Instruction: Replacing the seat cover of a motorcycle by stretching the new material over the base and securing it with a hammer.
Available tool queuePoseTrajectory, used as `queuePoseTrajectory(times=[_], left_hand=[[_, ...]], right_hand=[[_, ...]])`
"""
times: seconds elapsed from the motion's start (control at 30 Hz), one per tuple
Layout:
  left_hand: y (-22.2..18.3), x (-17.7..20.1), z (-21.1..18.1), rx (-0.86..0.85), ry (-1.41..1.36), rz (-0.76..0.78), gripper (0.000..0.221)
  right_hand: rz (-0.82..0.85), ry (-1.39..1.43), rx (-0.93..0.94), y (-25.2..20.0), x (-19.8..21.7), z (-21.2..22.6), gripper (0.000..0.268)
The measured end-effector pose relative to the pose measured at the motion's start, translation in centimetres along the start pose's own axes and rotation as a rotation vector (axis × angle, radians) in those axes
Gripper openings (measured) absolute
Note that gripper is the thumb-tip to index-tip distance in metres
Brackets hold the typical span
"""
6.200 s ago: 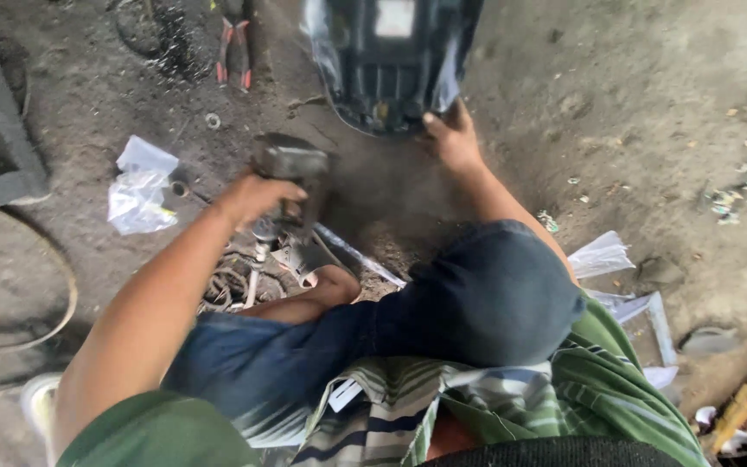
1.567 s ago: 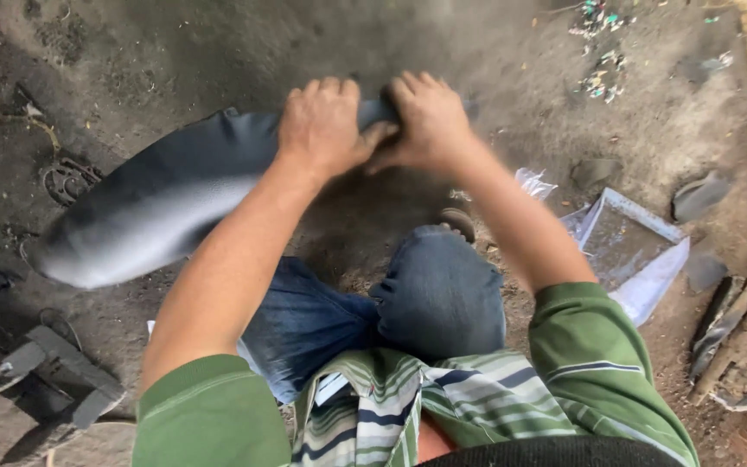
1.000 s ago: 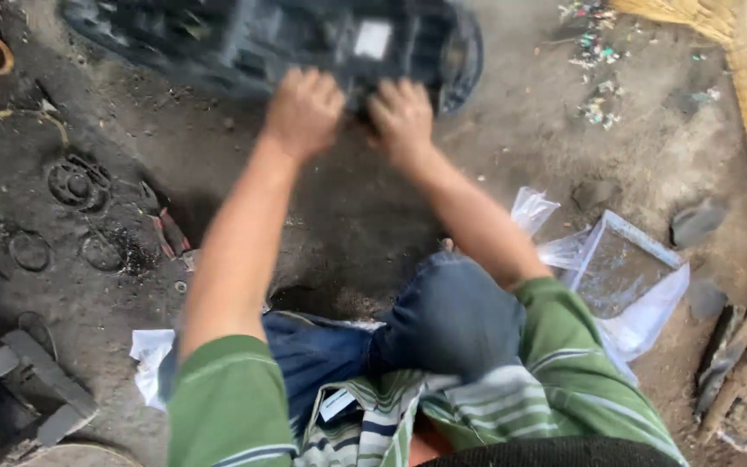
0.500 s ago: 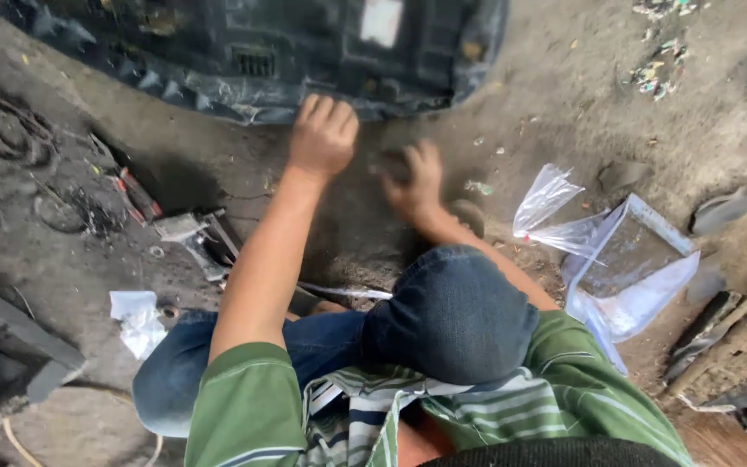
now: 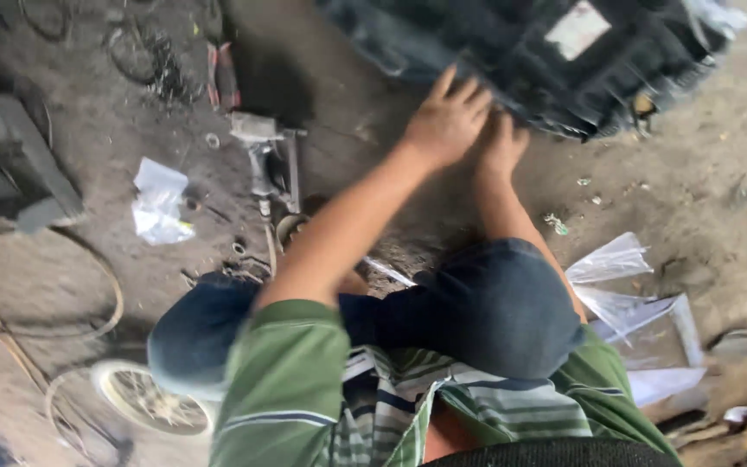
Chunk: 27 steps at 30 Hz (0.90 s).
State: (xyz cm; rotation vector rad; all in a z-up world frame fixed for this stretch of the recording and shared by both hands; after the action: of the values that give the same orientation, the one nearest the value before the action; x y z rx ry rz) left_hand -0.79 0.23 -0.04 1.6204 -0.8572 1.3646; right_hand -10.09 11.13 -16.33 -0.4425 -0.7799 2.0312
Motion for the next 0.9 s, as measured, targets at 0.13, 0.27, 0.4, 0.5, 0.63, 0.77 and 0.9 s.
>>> queuePoseTrajectory(times=[0.13, 0.27, 0.4, 0.5, 0.63, 0.77, 0.9], left_hand=[[-9.6, 7.2, 6.2, 0.312, -0.113, 0.293, 0.022], [-40.4, -0.6, 18.0, 1.301, -0.227, 0.52, 0.103], [-41.5, -1.8, 19.5, 1.62, -0.378, 0.399, 0.081], [-37.6, 2.2, 18.2, 1.645, -0.305, 0.355, 0.077], [-26.0, 9.3, 13.5, 1.383, -0.561, 0.511, 0.066], [-13.2, 14.7, 7.9, 0.617, -0.832, 0.335, 0.081], [-6.6, 12.1, 3.2, 0.802, -0.877, 0.746, 0.085]], right_hand=[[0.006, 0.377, -0.051, -0.3, 0.5, -0.3, 0.044], [-0.087, 0.411, -0.042, -0.4, 0.8, -1.5, 0.046], [-0.22, 0.315, -0.108, -1.0, -0.2, -3.6, 0.087], [-0.165, 0.427, -0.074, -2.3, -0.3, -4.2, 0.059], [-0.158, 0.438, -0.091, -2.6, -1.2, -5.1, 0.056], [-0.138, 0.439, -0.097, -2.7, -1.6, -4.6, 0.063], [-0.14, 0.367, -0.127, -3.6, -1.5, -4.4, 0.069]])
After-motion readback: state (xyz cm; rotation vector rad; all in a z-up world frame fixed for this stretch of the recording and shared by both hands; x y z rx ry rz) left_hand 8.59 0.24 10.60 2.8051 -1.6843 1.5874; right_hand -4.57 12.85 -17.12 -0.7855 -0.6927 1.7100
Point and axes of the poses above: each hand's wrist, its own y-axis towards the middle knuckle, its own x-axis out of the back of the hand, z = x × y, the point moved 6 cm from there along y, towards the middle knuckle, and after that the axes turned 1 degree about z, right-handed, at the moved point
